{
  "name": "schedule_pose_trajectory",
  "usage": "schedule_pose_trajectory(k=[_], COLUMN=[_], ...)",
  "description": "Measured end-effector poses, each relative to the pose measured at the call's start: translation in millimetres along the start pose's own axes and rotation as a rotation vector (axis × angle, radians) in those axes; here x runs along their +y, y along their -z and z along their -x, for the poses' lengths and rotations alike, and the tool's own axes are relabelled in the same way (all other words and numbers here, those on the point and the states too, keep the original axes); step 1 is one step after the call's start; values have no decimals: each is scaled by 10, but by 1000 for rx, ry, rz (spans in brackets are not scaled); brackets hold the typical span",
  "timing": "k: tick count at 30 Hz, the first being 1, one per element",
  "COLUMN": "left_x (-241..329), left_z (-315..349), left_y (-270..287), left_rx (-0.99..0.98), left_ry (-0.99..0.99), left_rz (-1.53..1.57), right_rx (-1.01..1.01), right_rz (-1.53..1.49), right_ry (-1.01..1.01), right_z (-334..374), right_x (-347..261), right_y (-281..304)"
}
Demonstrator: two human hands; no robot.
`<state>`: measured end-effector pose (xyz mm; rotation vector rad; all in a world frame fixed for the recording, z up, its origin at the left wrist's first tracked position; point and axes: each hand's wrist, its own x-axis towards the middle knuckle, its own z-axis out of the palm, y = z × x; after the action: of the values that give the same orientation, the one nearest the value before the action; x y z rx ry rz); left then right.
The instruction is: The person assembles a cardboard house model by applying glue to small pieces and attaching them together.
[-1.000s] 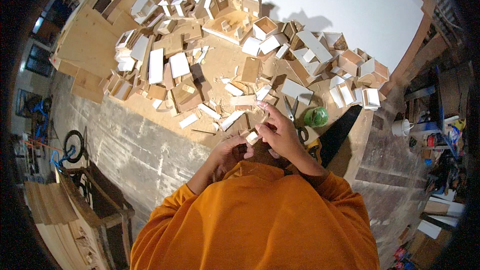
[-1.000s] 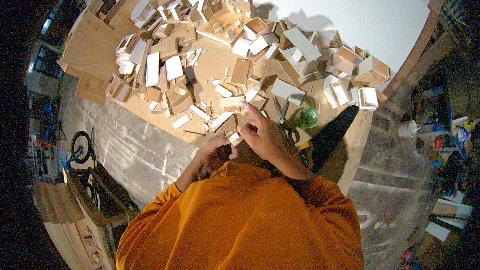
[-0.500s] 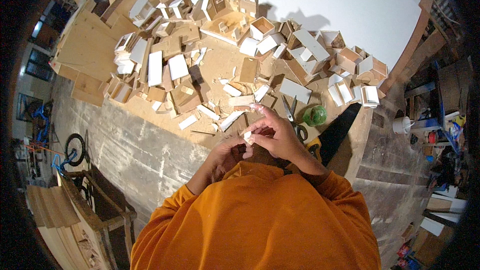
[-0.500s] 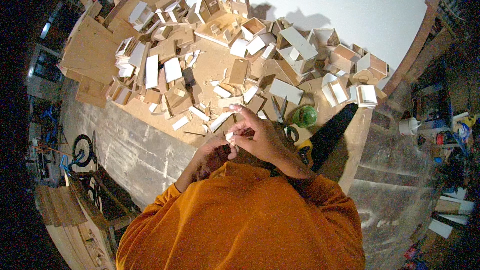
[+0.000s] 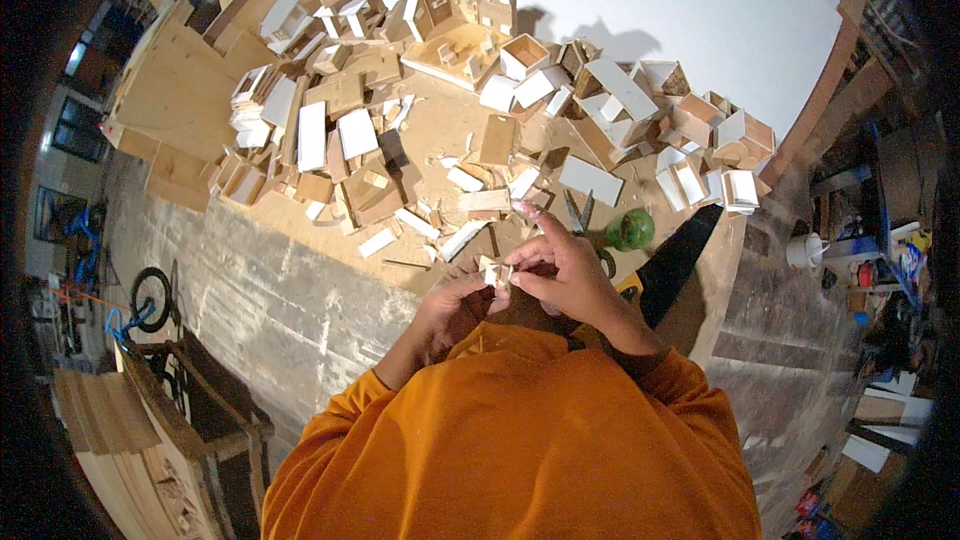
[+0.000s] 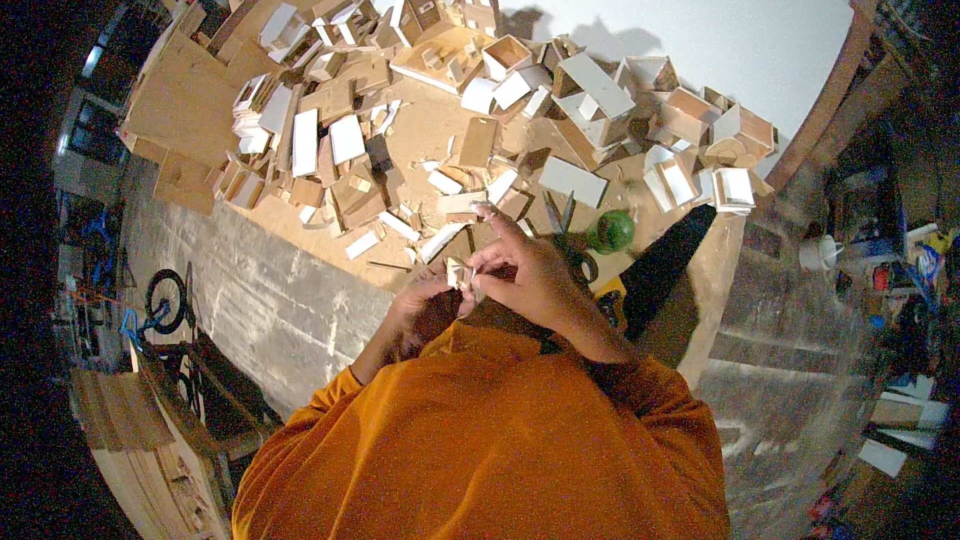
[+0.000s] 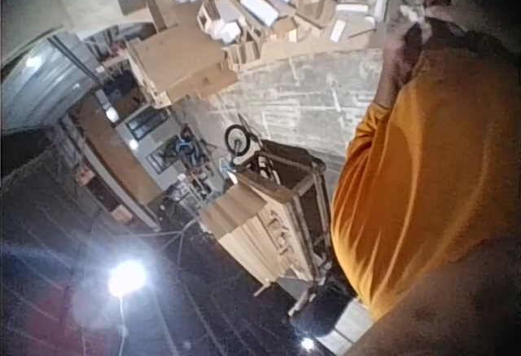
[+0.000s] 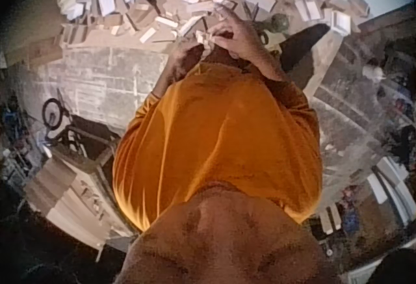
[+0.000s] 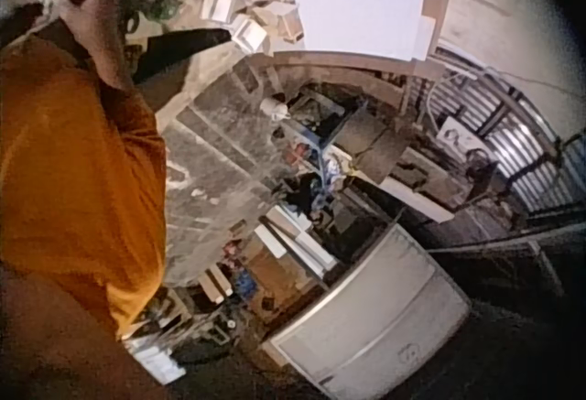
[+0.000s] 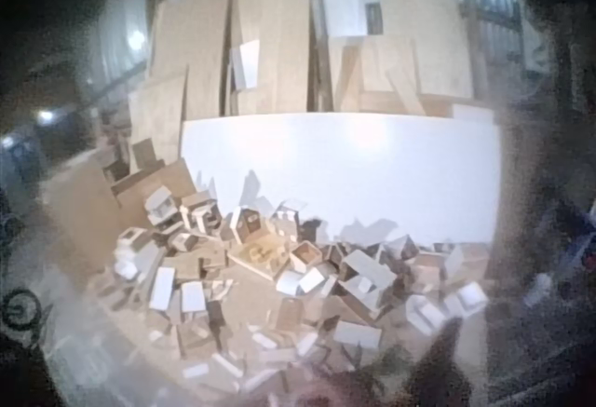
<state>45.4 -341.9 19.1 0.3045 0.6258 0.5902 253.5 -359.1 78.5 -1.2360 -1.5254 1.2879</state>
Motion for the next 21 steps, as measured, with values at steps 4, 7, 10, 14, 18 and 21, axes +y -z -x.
schedule_pose_trajectory(k=[4, 7, 10, 14, 18, 21], left_x=[23, 3, 20, 14, -3, 1], left_z=[-5, -2, 41, 75, 75, 69], left_y=[-2, -23, -117, -109, -107, -72], left_rx=[-8, -3, 31, -99, -136, -163], left_ry=[-2, -46, -69, -95, -121, -129], left_rz=[-82, -96, -117, -102, -92, -143], right_rx=[37, 34, 21, 20, -5, -31], right_rz=[-26, -63, -88, -200, -232, -169], right_ry=[45, 66, 87, 81, 76, 49], right_z=[4, 22, 37, 60, 75, 86], right_x=[22, -7, -20, -43, -66, -48], right_y=[-41, -50, -50, -79, -60, -24])
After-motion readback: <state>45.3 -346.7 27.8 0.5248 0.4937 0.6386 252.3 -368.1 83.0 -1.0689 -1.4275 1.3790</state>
